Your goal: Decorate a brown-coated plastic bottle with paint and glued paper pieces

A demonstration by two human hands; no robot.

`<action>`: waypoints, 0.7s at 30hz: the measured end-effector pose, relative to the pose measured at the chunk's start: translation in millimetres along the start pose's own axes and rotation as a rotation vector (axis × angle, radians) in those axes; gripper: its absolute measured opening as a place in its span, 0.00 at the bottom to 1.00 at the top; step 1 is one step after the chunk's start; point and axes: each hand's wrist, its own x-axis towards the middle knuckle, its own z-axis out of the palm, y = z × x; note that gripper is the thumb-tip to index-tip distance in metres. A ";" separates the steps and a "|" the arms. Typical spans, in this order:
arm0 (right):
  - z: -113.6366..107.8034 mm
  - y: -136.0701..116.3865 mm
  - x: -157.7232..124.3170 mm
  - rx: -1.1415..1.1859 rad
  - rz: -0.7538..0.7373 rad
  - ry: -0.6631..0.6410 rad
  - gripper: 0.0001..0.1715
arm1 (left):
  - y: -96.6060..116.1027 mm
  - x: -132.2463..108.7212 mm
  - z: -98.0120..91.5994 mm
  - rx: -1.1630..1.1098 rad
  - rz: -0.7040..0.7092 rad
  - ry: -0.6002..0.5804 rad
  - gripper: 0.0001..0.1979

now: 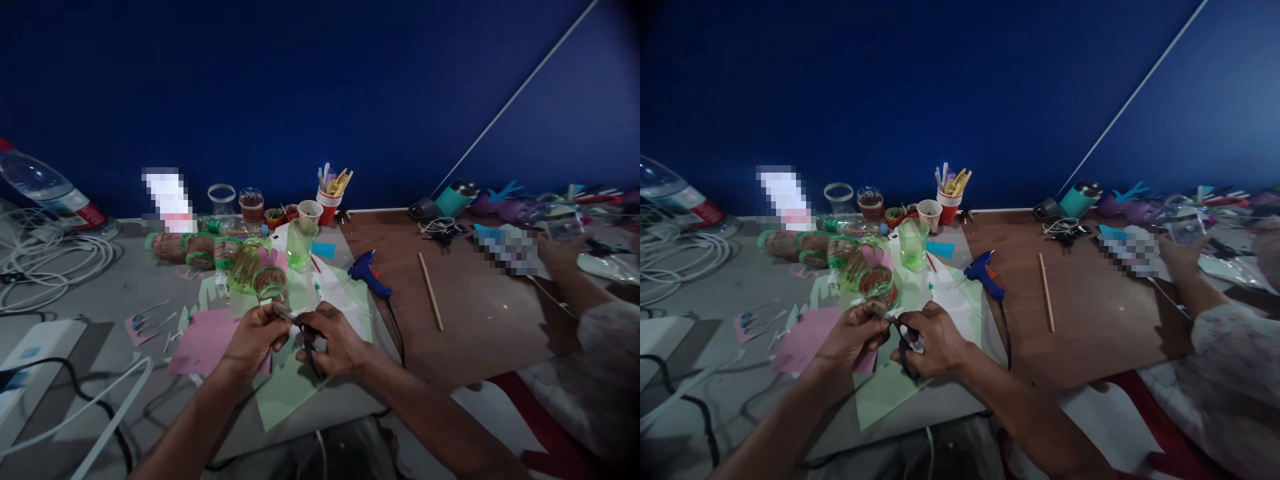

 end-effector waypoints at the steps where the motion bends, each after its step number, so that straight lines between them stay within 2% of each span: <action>1: -1.9 1.7 0.4 0.009 -0.023 -0.007 0.22 | 1.2 0.0 -1.5 0.016 -0.003 -0.017 0.10; 5: -8.4 6.0 2.7 0.061 -0.086 -0.041 0.22 | 5.2 -0.5 -7.1 0.128 -0.019 -0.068 0.10; 11: -12.5 6.1 4.9 0.085 -0.095 -0.133 0.21 | 13.7 -2.3 -11.5 0.282 -0.077 -0.113 0.08; 17: -12.7 4.0 5.5 0.075 -0.080 -0.201 0.18 | 21.3 -6.2 -15.8 0.392 -0.140 -0.134 0.07; 21: -13.4 3.7 5.5 0.069 -0.073 -0.228 0.17 | 25.8 -7.9 -16.6 0.474 -0.177 -0.099 0.08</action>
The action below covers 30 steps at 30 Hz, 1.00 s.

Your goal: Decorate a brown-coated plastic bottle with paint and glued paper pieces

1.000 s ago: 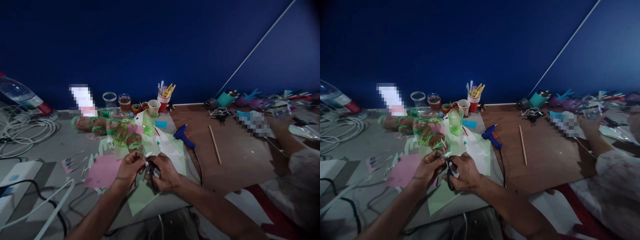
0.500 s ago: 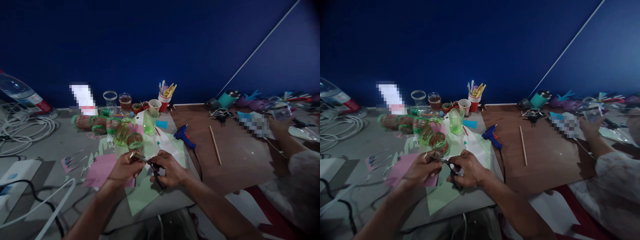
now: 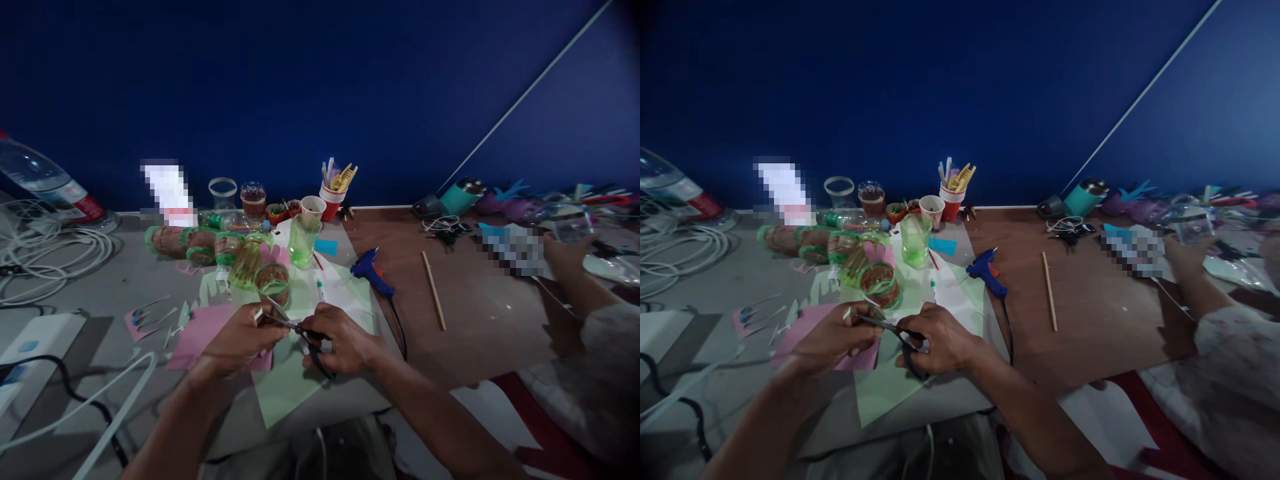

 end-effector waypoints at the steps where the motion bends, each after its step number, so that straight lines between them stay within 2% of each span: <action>1: -0.2 0.0 0.0 -0.001 0.001 -0.004 0.16 | 0.9 -0.1 -0.6 0.017 -0.012 0.006 0.08; 14: -6.0 -2.0 2.2 -0.066 0.052 -0.132 0.12 | 4.2 1.0 -5.6 0.160 -0.058 -0.015 0.10; 26: -12.4 -0.2 1.9 -0.083 0.037 -0.114 0.10 | 5.9 0.0 -7.0 0.141 0.020 -0.068 0.04; 30: -14.9 0.3 1.0 0.018 0.062 -0.074 0.14 | 1.1 2.8 -8.6 0.080 0.062 -0.061 0.06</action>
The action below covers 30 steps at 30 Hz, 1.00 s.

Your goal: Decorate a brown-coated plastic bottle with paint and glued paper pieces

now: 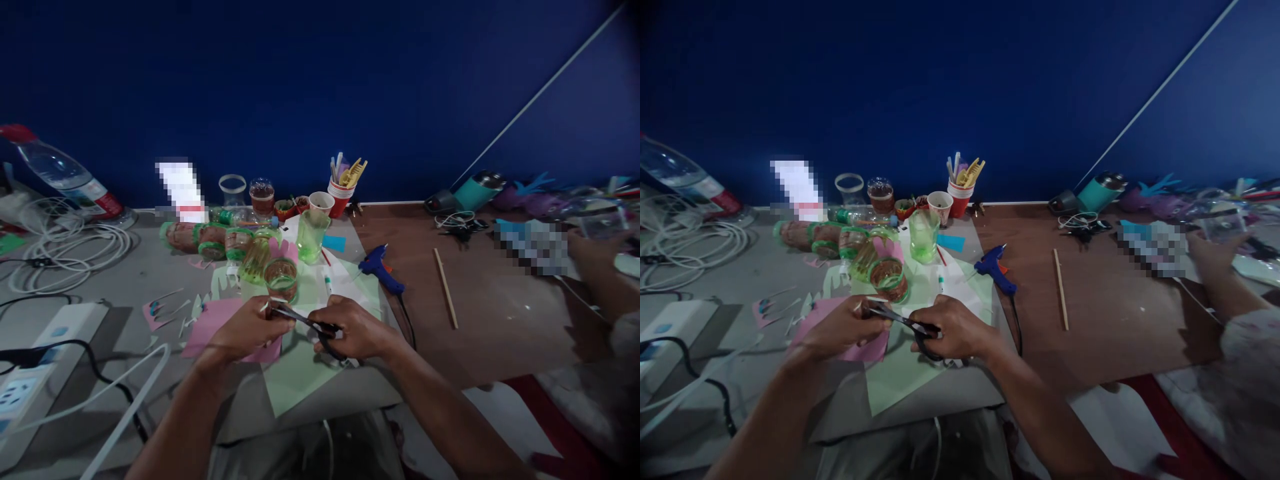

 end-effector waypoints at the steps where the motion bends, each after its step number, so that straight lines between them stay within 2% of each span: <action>1: -0.8 0.3 -1.0 0.071 0.017 0.034 0.18 | -1.1 0.7 -0.2 -0.039 0.015 -0.007 0.07; 4: -3.2 1.6 -4.7 0.373 0.104 0.146 0.30 | -2.3 2.2 0.6 -0.157 0.077 -0.046 0.10; 7: -3.1 4.5 -5.9 0.565 0.201 0.297 0.32 | -2.0 2.3 2.7 -0.224 0.114 -0.056 0.12; 10: 0.8 10.5 -2.8 0.544 0.311 0.503 0.28 | -4.1 3.3 4.9 -0.269 0.104 -0.054 0.13; 13: 5.4 18.1 1.9 0.455 0.424 0.594 0.22 | -9.0 6.5 6.9 -0.298 0.101 -0.053 0.13; 18: 4.9 22.9 4.9 0.183 0.568 0.555 0.22 | -15.4 11.9 10.6 -0.306 0.086 -0.064 0.12; 26: -15.4 6.5 -3.8 -0.245 0.766 0.360 0.20 | -10.6 10.0 17.7 -0.353 0.073 -0.065 0.12; 30: -26.1 5.8 -12.9 -0.448 0.864 0.256 0.19 | -12.1 10.3 20.0 -0.340 0.083 -0.068 0.12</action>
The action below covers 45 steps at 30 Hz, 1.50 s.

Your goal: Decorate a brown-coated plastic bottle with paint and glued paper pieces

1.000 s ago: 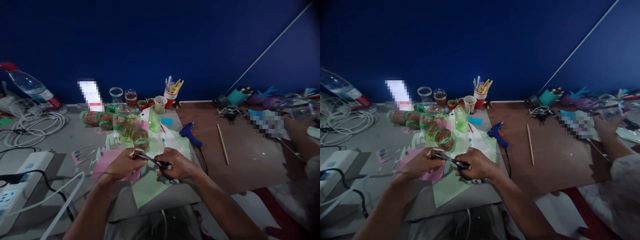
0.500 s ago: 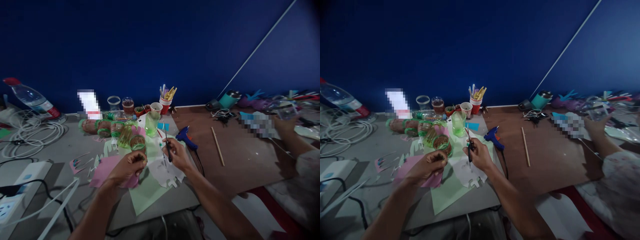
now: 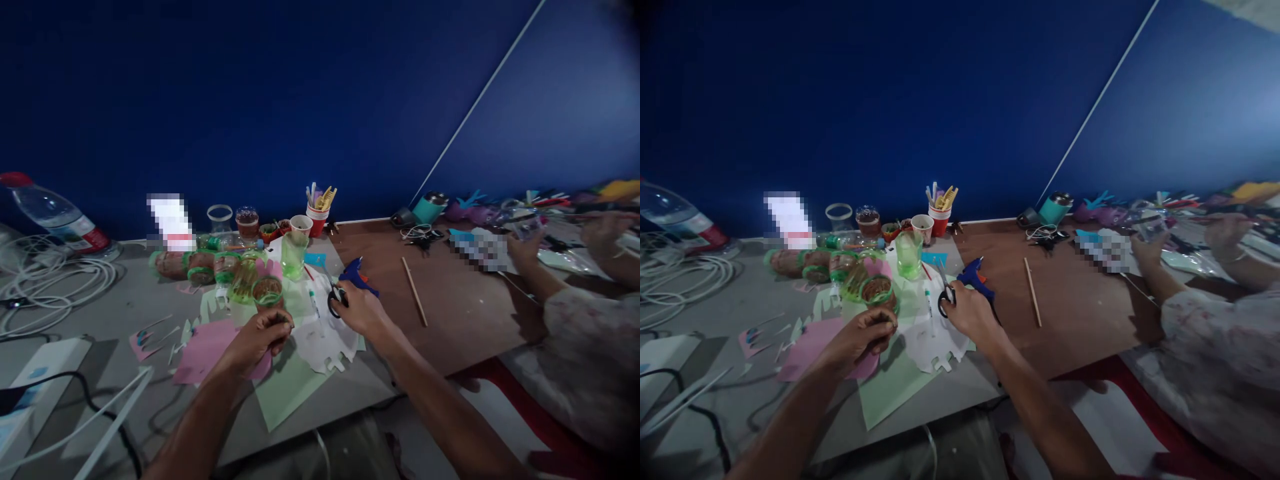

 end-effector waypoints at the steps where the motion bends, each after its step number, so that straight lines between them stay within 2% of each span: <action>1: -0.5 2.7 0.1 -0.049 0.012 -0.006 0.18 | -1.0 0.2 0.0 0.003 -0.001 -0.005 0.12; 5: 3.4 9.6 0.2 -0.152 0.018 -0.061 0.14 | -1.7 -0.2 1.2 0.013 -0.013 -0.002 0.11; 8: 4.0 9.2 -2.1 -0.151 -0.046 -0.092 0.10 | 1.4 -1.4 3.8 0.025 -0.019 0.007 0.11; 10: 0.1 5.1 -6.3 -0.122 -0.115 -0.054 0.08 | 2.9 -1.7 5.1 0.027 -0.013 0.006 0.12; 13: -8.1 -9.0 -17.4 0.094 -0.329 0.076 0.09 | 1.0 -0.7 4.7 0.035 0.011 -0.002 0.13; 15: -10.3 -23.1 -26.5 0.310 -0.432 0.106 0.05 | -2.0 0.2 3.5 0.048 0.028 -0.009 0.13; 18: -4.4 -44.5 -36.9 0.447 -0.450 0.099 0.03 | -5.8 0.8 3.0 0.062 0.048 -0.006 0.11; 22: 10.5 -59.5 -39.8 0.426 -0.480 0.173 0.03 | -7.9 0.2 4.6 0.077 0.082 -0.002 0.11; 31: 18.5 -58.7 -41.7 0.346 -0.535 0.232 0.06 | -10.9 2.2 7.1 0.072 0.105 0.007 0.12; 35: 15.8 -55.1 -39.8 0.364 -0.535 0.230 0.08 | -1.5 -2.9 7.6 0.139 0.111 -0.020 0.09; 38: 4.6 -51.3 -34.3 0.444 -0.561 0.226 0.07 | 11.5 -11.8 -3.3 0.115 0.137 -0.038 0.07; 40: -5.3 -51.1 -28.9 0.471 -0.652 0.201 0.07 | 20.4 -16.3 -16.3 0.013 0.251 0.029 0.07; 43: -14.9 -57.3 -18.3 0.388 -0.779 0.102 0.07 | 28.3 -14.7 -36.3 -0.249 0.528 0.378 0.08; 45: -13.8 -65.8 -10.1 0.276 -0.842 0.023 0.07 | 27.8 -8.3 -45.4 -0.353 0.592 0.529 0.08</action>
